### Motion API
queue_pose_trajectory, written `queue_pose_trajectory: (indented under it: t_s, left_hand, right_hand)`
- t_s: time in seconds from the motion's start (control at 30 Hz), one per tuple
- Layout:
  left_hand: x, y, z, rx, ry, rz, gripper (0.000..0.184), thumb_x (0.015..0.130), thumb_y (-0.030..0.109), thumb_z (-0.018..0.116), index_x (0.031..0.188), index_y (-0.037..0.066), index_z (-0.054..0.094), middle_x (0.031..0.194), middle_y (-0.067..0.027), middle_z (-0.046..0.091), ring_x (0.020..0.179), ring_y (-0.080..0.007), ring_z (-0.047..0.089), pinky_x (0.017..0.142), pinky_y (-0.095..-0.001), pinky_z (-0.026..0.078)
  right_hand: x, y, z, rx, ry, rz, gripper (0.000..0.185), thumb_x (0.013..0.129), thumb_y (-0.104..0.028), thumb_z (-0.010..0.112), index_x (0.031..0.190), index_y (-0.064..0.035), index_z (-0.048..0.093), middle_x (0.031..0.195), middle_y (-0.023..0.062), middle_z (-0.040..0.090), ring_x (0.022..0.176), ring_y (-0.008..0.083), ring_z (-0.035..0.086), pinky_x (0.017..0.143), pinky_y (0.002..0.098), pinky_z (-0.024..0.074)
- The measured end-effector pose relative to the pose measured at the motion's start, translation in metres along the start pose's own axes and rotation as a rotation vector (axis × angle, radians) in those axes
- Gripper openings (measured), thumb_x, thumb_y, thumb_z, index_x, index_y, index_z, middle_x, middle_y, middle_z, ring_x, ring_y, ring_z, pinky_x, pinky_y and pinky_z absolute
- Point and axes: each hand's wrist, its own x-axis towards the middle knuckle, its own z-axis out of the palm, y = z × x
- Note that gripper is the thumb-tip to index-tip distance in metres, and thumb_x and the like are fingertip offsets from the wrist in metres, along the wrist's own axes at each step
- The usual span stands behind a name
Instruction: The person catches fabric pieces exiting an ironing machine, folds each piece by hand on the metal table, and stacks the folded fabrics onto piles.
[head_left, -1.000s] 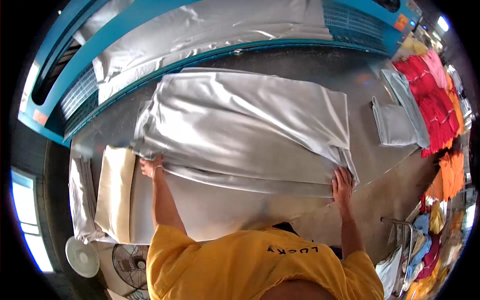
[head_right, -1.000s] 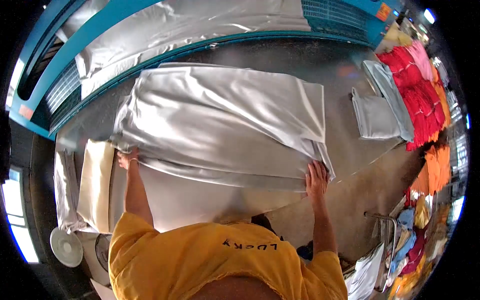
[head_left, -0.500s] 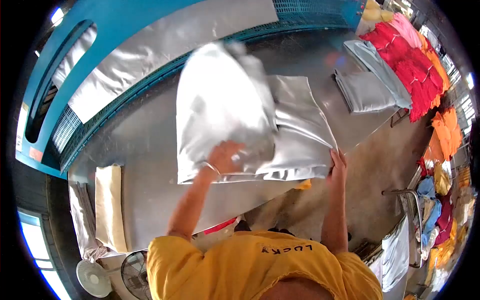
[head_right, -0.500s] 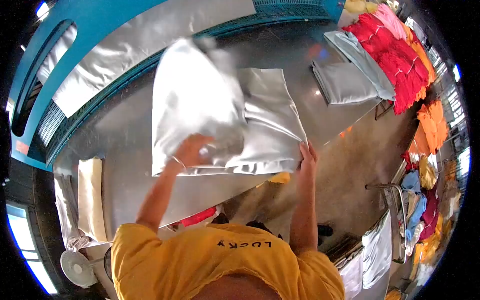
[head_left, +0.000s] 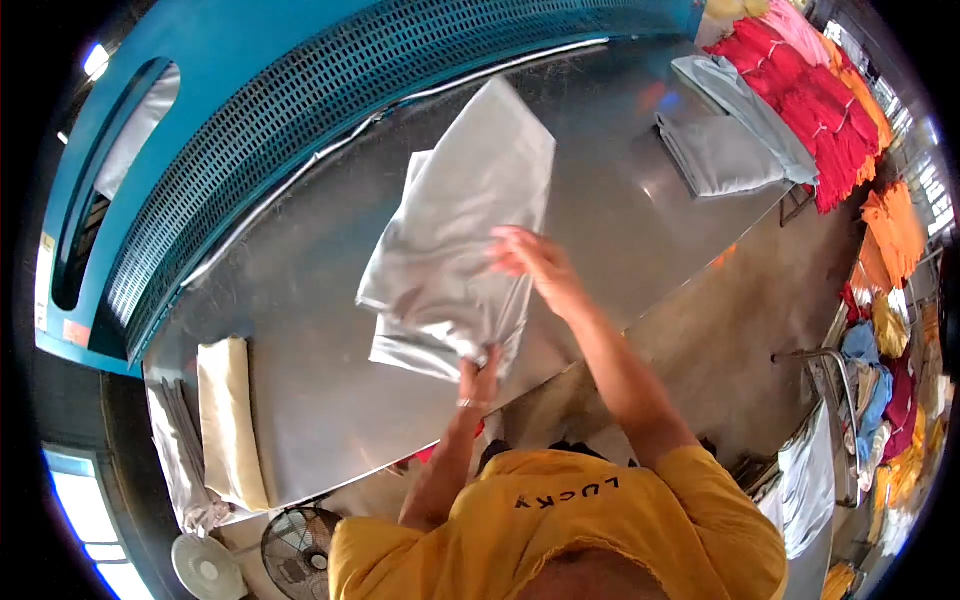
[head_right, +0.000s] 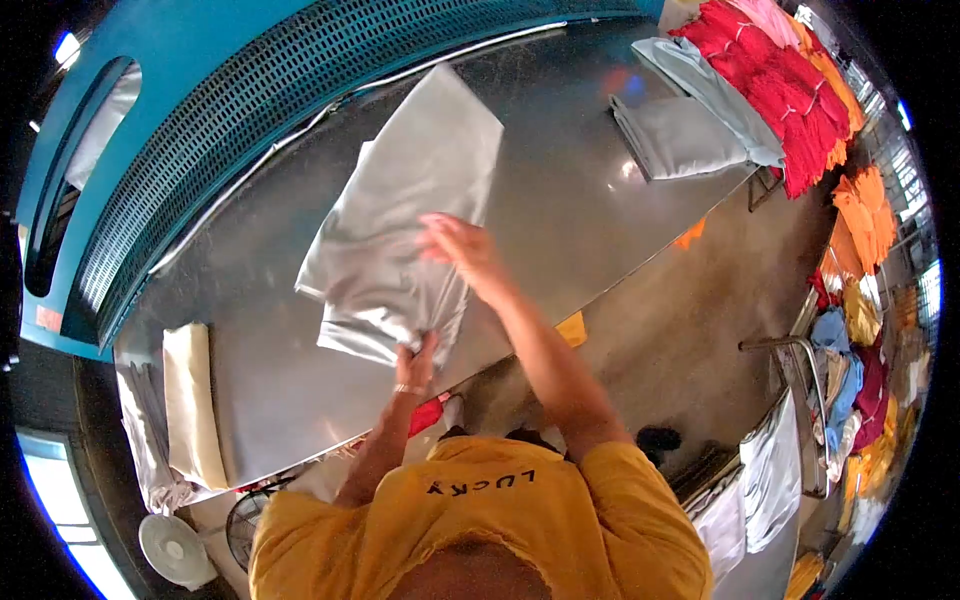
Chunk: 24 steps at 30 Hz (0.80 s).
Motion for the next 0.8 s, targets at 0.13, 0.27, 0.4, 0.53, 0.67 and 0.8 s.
queue_pose_trajectory:
  t_s: [0.13,0.27,0.4,0.53,0.67,0.8]
  left_hand:
    - [-0.058,-0.01,-0.131,-0.085,0.277,-0.036,0.027,0.085,0.009,0.053,0.109,-0.003,0.054,0.106,-0.008,0.058,0.093,-0.0164,0.055,0.082,-0.0296,0.043]
    - [-0.034,0.007,-0.206,0.334,0.546,0.016,0.033,0.087,0.018,0.055,0.113,0.0,0.048,0.101,-0.0082,0.054,0.084,-0.0146,0.051,0.075,-0.0259,0.042]
    - [0.035,-0.018,-0.224,-0.2,0.203,-0.252,0.033,0.081,0.028,0.056,0.103,0.004,0.059,0.097,-0.0084,0.059,0.082,-0.0195,0.055,0.072,-0.0347,0.047]
    - [0.031,0.041,-0.174,0.241,-0.267,-0.157,0.041,0.08,0.029,0.053,0.107,-0.002,0.056,0.103,-0.0112,0.057,0.088,-0.0231,0.056,0.078,-0.0352,0.046]
    - [-0.017,0.107,-0.051,0.311,-0.625,-0.26,0.045,0.08,0.029,0.054,0.112,-0.002,0.052,0.105,-0.0121,0.057,0.092,-0.0237,0.056,0.08,-0.0349,0.045]
    - [-0.102,0.142,0.144,0.07,-0.993,-0.229,0.047,0.081,0.03,0.054,0.113,-0.003,0.051,0.106,-0.0127,0.056,0.091,-0.0245,0.057,0.079,-0.034,0.046]
  right_hand:
    - [-0.01,0.092,-0.043,0.078,0.55,0.23,0.054,0.079,-0.05,0.057,0.109,-0.0056,0.052,0.092,0.0084,0.059,0.077,0.0168,0.06,0.064,0.0309,0.0494]
    - [0.015,0.139,0.004,0.252,0.349,0.387,0.044,0.077,-0.04,0.062,0.102,-0.0047,0.054,0.087,0.0065,0.06,0.074,0.0159,0.06,0.051,0.0316,0.0505]
    - [-0.009,0.11,0.015,0.087,0.454,0.284,0.029,0.071,-0.017,0.064,0.093,0.0014,0.059,0.079,0.0032,0.058,0.067,0.0134,0.051,0.054,0.0298,0.0416]
    - [-0.121,0.095,-0.028,0.334,0.695,0.202,0.03,0.074,-0.02,0.062,0.098,-0.0032,0.059,0.08,-0.0007,0.058,0.064,0.0108,0.05,0.056,0.0262,0.0415]
    - [-0.276,0.093,-0.11,0.369,1.161,0.114,0.026,0.074,-0.018,0.064,0.098,-0.0065,0.061,0.078,-0.0006,0.058,0.066,0.0116,0.054,0.059,0.026,0.0442]
    - [-0.432,-0.012,-0.177,-0.226,1.502,0.036,0.032,0.071,-0.009,0.062,0.102,-0.0115,0.062,0.098,0.0149,0.057,0.086,0.0259,0.056,0.077,0.0347,0.0446]
